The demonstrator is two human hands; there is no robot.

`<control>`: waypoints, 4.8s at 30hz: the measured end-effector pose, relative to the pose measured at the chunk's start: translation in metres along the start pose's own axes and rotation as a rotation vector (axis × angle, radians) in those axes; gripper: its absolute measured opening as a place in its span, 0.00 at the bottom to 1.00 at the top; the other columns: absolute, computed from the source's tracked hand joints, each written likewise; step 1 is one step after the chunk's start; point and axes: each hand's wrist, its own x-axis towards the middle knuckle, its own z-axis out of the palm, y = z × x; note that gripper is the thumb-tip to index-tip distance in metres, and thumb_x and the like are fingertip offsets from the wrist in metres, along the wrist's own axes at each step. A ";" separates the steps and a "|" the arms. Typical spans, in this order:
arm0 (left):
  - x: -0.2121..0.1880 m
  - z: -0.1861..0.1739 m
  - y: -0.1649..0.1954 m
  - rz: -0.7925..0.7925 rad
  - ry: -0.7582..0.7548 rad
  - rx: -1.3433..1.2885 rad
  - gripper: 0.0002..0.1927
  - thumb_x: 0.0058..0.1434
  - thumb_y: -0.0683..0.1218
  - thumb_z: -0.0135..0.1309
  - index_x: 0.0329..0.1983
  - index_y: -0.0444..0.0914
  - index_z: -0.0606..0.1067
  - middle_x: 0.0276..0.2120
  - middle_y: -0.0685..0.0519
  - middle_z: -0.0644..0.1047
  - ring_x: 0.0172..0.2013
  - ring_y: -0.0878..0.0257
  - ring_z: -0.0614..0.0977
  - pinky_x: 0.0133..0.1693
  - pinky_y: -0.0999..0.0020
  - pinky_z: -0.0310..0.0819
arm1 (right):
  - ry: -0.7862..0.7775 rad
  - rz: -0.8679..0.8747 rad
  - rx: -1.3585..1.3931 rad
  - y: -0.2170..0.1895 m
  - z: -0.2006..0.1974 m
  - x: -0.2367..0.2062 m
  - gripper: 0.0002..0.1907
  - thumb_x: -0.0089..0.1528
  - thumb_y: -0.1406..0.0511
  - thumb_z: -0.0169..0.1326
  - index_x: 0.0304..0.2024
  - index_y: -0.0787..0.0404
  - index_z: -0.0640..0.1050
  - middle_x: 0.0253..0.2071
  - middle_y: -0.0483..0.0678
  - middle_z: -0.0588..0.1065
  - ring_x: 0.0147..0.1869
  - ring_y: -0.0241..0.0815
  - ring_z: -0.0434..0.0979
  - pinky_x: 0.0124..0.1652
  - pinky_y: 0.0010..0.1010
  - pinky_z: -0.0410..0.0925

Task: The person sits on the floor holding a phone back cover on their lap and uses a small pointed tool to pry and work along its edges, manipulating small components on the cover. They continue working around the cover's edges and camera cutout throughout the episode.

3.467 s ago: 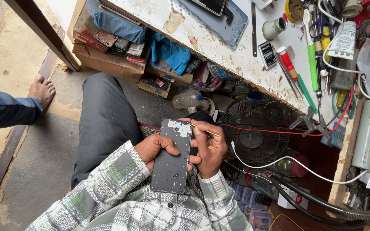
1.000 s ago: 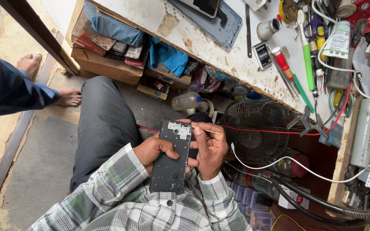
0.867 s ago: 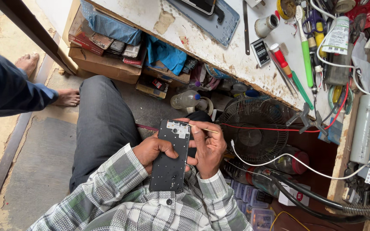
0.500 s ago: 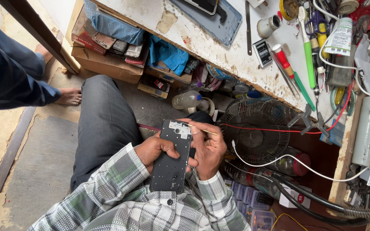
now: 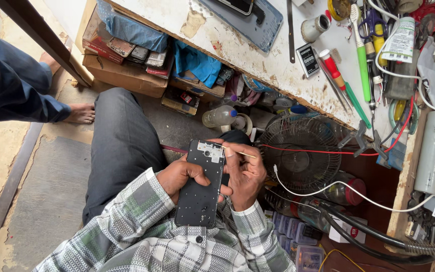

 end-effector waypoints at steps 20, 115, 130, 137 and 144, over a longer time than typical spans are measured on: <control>0.001 -0.008 -0.001 -0.001 -0.019 0.000 0.31 0.50 0.36 0.45 0.61 0.26 0.71 0.42 0.26 0.81 0.37 0.43 0.86 0.38 0.54 0.87 | 0.004 0.033 0.077 -0.011 0.005 0.003 0.06 0.69 0.70 0.53 0.47 0.68 0.73 0.44 0.52 0.79 0.39 0.32 0.80 0.31 0.20 0.76; -0.001 -0.001 -0.001 -0.084 -0.031 -0.092 0.31 0.51 0.35 0.44 0.62 0.28 0.69 0.46 0.27 0.80 0.39 0.43 0.87 0.37 0.54 0.88 | 0.042 -0.033 -0.002 0.003 -0.001 -0.006 0.07 0.69 0.68 0.54 0.47 0.64 0.76 0.46 0.52 0.79 0.40 0.33 0.82 0.31 0.22 0.77; -0.001 0.003 0.001 -0.055 -0.070 -0.095 0.35 0.50 0.37 0.45 0.66 0.27 0.69 0.45 0.27 0.81 0.39 0.43 0.87 0.40 0.53 0.87 | 0.024 -0.008 0.146 -0.002 -0.003 -0.002 0.07 0.72 0.71 0.51 0.52 0.68 0.70 0.51 0.57 0.77 0.51 0.41 0.80 0.45 0.27 0.78; 0.003 -0.005 0.000 -0.067 -0.096 -0.103 0.31 0.51 0.36 0.45 0.61 0.25 0.68 0.45 0.28 0.80 0.39 0.44 0.87 0.42 0.53 0.87 | -0.058 -0.101 0.082 0.006 -0.011 -0.002 0.05 0.72 0.71 0.51 0.49 0.66 0.71 0.53 0.58 0.77 0.53 0.43 0.83 0.45 0.28 0.81; -0.001 -0.005 0.001 -0.053 -0.096 -0.095 0.29 0.53 0.36 0.46 0.62 0.25 0.69 0.46 0.29 0.81 0.39 0.46 0.86 0.40 0.53 0.87 | -0.076 -0.115 0.091 0.005 -0.010 -0.002 0.03 0.70 0.72 0.50 0.47 0.65 0.72 0.54 0.56 0.76 0.54 0.41 0.82 0.40 0.27 0.82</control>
